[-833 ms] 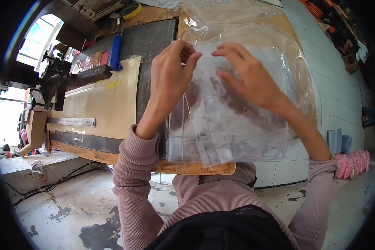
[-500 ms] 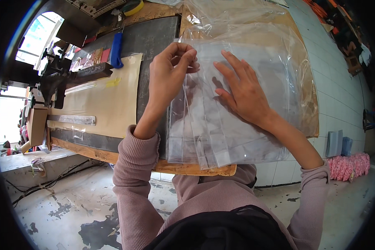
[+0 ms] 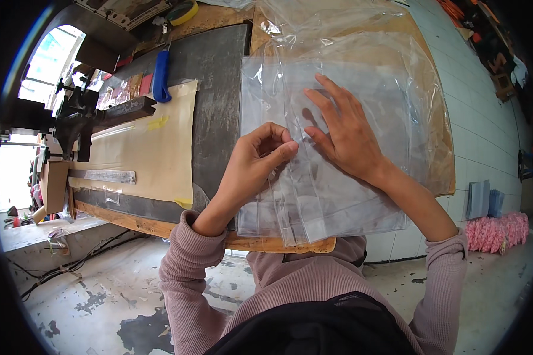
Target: The person prepares plastic sleeves by unfolding them, smoothing them by hand on a wooden table, and using a box cutter to trim or separate a piece of plastic.
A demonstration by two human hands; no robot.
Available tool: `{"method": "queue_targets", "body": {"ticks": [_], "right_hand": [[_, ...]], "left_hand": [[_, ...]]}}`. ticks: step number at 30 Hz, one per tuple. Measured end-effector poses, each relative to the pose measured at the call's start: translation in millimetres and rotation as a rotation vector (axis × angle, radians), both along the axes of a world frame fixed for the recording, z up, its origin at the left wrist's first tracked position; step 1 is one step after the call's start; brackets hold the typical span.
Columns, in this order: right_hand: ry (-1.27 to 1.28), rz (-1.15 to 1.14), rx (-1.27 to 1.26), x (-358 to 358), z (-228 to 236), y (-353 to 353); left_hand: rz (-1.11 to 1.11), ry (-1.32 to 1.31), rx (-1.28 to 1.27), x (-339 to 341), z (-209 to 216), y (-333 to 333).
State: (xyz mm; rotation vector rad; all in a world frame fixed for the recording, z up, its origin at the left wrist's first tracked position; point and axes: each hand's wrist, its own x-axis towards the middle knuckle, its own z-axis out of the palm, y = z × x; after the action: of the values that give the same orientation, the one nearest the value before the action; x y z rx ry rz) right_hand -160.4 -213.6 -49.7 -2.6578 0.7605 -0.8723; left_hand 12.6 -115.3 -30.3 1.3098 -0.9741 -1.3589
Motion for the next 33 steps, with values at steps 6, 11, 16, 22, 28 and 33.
{"method": "queue_targets", "body": {"ticks": [6, 11, 16, 22, 28, 33], "right_hand": [[0.018, -0.002, -0.001, -0.6, 0.3, 0.0], [0.077, -0.009, -0.031, -0.7, -1.7, -0.2], [0.171, -0.027, -0.039, 1.1, -4.1, -1.3], [0.278, -0.212, -0.074, -8.9, -13.5, -12.9], [0.301, -0.18, -0.104, -3.6, -9.3, -6.4], [0.289, -0.18, -0.099, -3.0, -10.2, -9.0]], "left_hand": [[-0.075, 0.026, 0.045, 5.9, 3.9, -3.8], [-0.065, 0.164, 0.071, 5.5, 2.4, -3.6], [-0.049, 0.342, 0.177, 6.1, 8.8, 2.2], [-0.26, 0.517, -0.366, 32.8, 46.9, 28.2], [-0.014, 0.191, -0.076, 30.7, 26.1, 18.5], [-0.031, -0.069, -0.073, 16.9, 11.7, -4.0]]}}
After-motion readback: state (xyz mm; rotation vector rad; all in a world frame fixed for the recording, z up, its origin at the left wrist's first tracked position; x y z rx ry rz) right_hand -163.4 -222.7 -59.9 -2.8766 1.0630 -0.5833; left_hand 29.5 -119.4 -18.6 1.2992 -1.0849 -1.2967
